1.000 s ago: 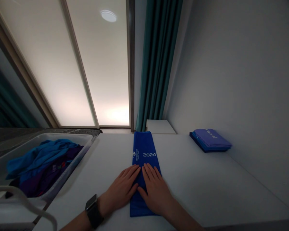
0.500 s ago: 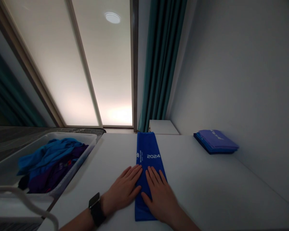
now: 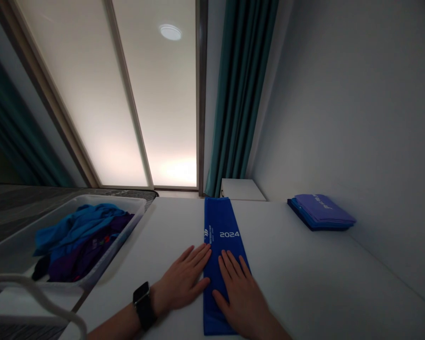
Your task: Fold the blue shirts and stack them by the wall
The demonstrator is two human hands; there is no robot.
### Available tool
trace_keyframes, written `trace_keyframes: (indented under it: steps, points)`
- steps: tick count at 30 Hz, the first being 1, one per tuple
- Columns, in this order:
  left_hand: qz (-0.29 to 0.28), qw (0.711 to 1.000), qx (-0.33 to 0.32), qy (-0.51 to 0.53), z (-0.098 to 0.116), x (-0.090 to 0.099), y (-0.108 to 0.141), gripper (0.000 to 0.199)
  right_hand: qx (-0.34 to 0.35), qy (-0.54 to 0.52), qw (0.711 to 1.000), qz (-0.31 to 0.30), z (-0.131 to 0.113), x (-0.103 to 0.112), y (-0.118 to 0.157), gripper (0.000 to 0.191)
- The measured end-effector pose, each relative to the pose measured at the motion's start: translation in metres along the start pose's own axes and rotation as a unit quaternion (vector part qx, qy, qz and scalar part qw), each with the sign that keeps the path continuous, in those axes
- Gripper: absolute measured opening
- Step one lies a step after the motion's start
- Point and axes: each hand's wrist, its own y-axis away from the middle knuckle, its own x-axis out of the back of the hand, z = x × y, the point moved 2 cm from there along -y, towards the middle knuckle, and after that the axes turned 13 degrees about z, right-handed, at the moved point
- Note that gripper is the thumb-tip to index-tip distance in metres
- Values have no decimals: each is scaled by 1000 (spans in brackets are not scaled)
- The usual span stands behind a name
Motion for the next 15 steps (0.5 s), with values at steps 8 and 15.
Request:
trace_keyframes:
  steps: [8, 15]
  points:
    - [-13, 999, 47, -20, -32, -9, -23, 61, -17, 7, 999, -48, -5, 6, -1, 72]
    - [-6, 998, 60, -14, -38, -12, -26, 60, -10, 0, 998, -58, -2, 10, -12, 71]
